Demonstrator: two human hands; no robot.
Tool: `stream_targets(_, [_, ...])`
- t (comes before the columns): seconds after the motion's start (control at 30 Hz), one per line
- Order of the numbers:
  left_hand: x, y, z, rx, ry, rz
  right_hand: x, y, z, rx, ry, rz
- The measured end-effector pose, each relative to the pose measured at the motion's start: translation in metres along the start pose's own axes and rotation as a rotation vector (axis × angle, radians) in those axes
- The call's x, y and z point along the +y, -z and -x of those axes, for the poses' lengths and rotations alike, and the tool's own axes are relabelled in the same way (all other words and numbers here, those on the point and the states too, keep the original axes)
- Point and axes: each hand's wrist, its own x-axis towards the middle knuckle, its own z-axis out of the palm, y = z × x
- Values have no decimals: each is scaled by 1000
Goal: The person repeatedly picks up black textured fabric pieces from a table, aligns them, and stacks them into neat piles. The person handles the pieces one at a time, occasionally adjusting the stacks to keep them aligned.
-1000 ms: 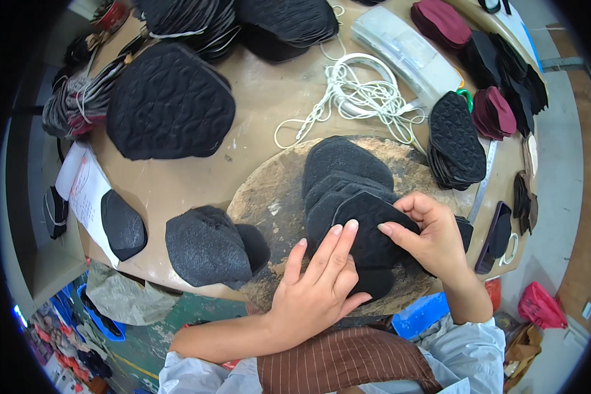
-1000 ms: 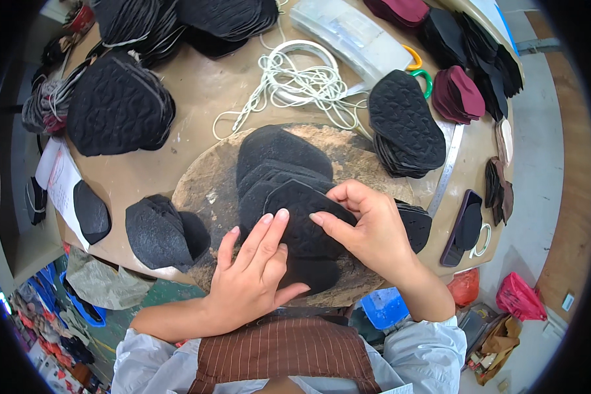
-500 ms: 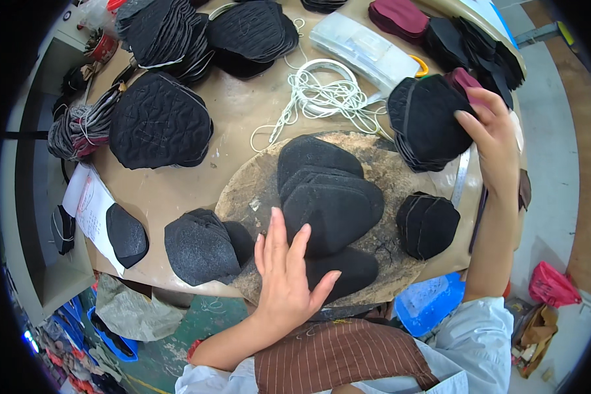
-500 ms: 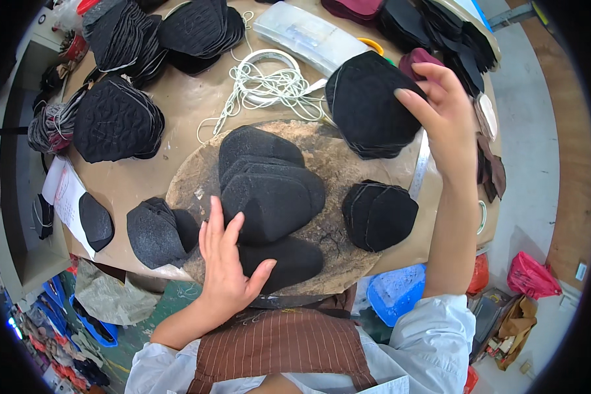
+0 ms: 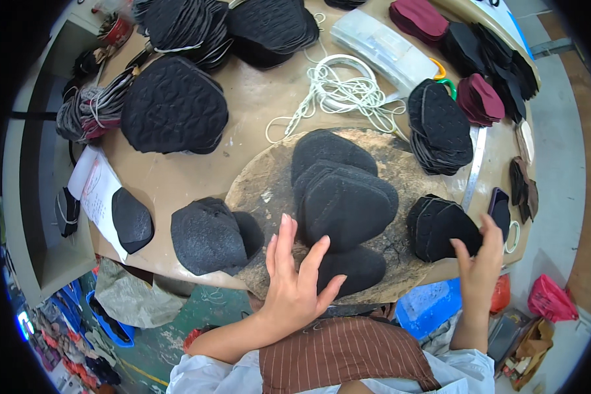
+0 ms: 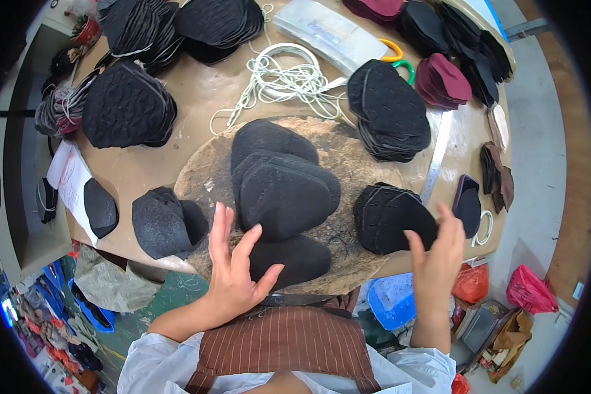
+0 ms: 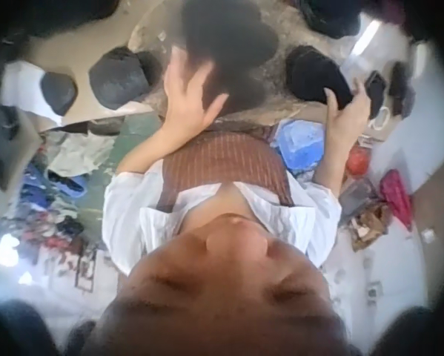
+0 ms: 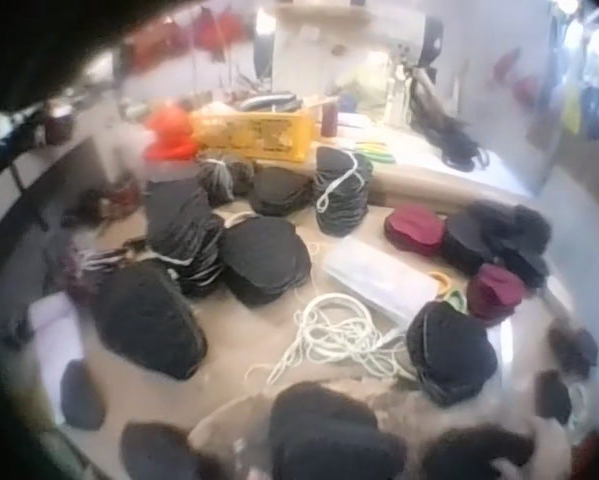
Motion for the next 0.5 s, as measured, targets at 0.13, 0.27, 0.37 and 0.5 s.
stream_targets(0.13, [-3,0,12,64,-10,90,7,24,-22,-286,-109,-288])
stream_targets(0.27, [-4,-4,14,95,-39,164,-10,51,-38,-425,-125,-935])
stream_targets(0.37, [-8,-10,23,150,-8,174,-58,4,-65,-628,-95,-1195])
stream_targets(0.5, [-11,-8,23,140,-33,150,-83,-48,-67,-780,-92,-1278])
